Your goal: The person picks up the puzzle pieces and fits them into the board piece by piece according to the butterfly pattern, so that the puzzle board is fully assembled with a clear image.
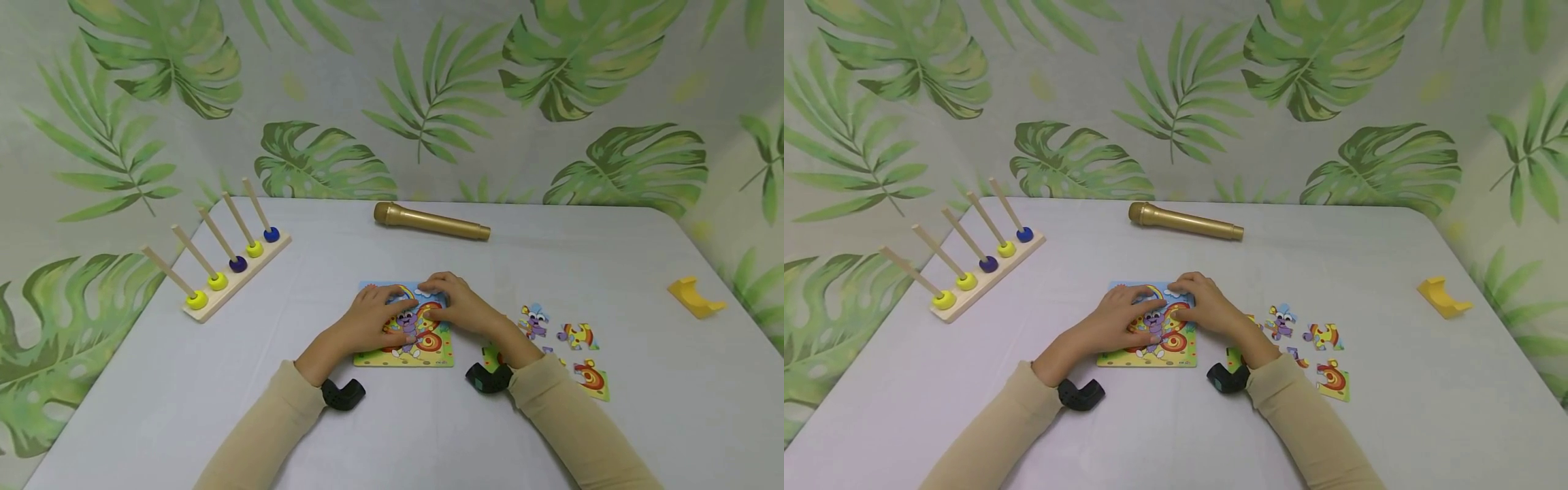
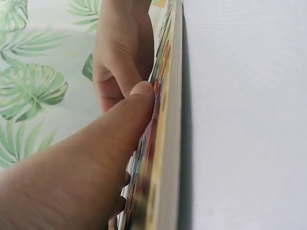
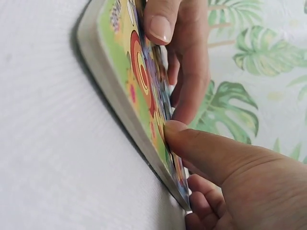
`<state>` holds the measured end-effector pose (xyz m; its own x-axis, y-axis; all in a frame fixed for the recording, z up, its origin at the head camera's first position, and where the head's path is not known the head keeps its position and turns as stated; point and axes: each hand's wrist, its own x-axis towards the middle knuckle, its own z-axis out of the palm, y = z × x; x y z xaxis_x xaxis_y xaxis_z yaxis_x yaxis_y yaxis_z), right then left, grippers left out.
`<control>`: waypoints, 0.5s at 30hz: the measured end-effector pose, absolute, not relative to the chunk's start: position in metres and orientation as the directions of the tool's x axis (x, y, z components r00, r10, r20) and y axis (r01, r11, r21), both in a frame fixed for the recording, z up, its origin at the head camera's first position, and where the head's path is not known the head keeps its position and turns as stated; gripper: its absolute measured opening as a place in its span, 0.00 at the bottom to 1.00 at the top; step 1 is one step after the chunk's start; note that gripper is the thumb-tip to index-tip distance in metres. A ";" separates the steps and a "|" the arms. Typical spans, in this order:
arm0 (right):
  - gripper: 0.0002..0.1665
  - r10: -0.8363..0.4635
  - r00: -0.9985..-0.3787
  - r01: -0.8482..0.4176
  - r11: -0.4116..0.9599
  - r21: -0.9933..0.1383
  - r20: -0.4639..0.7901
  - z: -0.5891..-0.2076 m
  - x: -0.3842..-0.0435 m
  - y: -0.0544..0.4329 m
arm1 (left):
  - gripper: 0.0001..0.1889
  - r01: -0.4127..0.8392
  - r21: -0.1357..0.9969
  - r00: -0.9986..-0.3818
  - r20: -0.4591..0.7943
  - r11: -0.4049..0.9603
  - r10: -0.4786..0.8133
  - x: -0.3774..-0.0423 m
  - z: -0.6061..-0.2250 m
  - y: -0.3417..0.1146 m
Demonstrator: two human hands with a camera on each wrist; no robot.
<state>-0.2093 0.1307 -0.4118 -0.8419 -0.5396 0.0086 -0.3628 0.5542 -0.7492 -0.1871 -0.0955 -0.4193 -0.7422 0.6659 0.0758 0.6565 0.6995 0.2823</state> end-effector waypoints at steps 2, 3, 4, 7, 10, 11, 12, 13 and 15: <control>0.27 -0.554 -0.832 -0.389 0.548 -0.741 0.026 -0.412 -0.210 0.131 | 0.34 0.653 0.277 -0.746 0.074 0.705 0.662 -0.187 -0.418 -0.095; 0.26 -0.563 -0.826 -0.403 0.545 -0.735 0.035 -0.412 -0.210 0.131 | 0.34 0.654 0.272 -0.746 0.074 0.706 0.662 -0.187 -0.418 -0.095; 0.26 -0.571 -0.820 -0.420 0.544 -0.727 0.046 -0.412 -0.210 0.130 | 0.34 0.652 0.270 -0.747 0.071 0.708 0.661 -0.186 -0.417 -0.095; 0.24 -0.599 -0.797 -0.472 0.538 -0.699 0.078 -0.412 -0.210 0.130 | 0.35 0.655 0.271 -0.744 0.066 0.705 0.665 -0.186 -0.417 -0.096; 0.24 -0.605 -0.792 -0.485 0.536 -0.691 0.087 -0.412 -0.211 0.130 | 0.36 0.652 0.303 -0.742 0.065 0.695 0.667 -0.186 -0.416 -0.099; 0.24 -0.605 -0.792 -0.484 0.537 -0.691 0.086 -0.412 -0.210 0.130 | 0.36 0.645 0.322 -0.745 0.067 0.693 0.663 -0.186 -0.416 -0.101; 0.24 -0.605 -0.791 -0.488 0.539 -0.687 0.087 -0.412 -0.210 0.130 | 0.37 0.637 0.343 -0.750 0.068 0.690 0.658 -0.186 -0.415 -0.104; 0.24 -0.603 -0.793 -0.486 0.540 -0.687 0.087 -0.413 -0.210 0.130 | 0.37 0.626 0.365 -0.756 0.068 0.689 0.651 -0.185 -0.414 -0.108; 0.24 -0.599 -0.796 -0.484 0.543 -0.687 0.087 -0.413 -0.210 0.130 | 0.38 0.592 0.407 -0.777 0.057 0.696 0.628 -0.183 -0.411 -0.117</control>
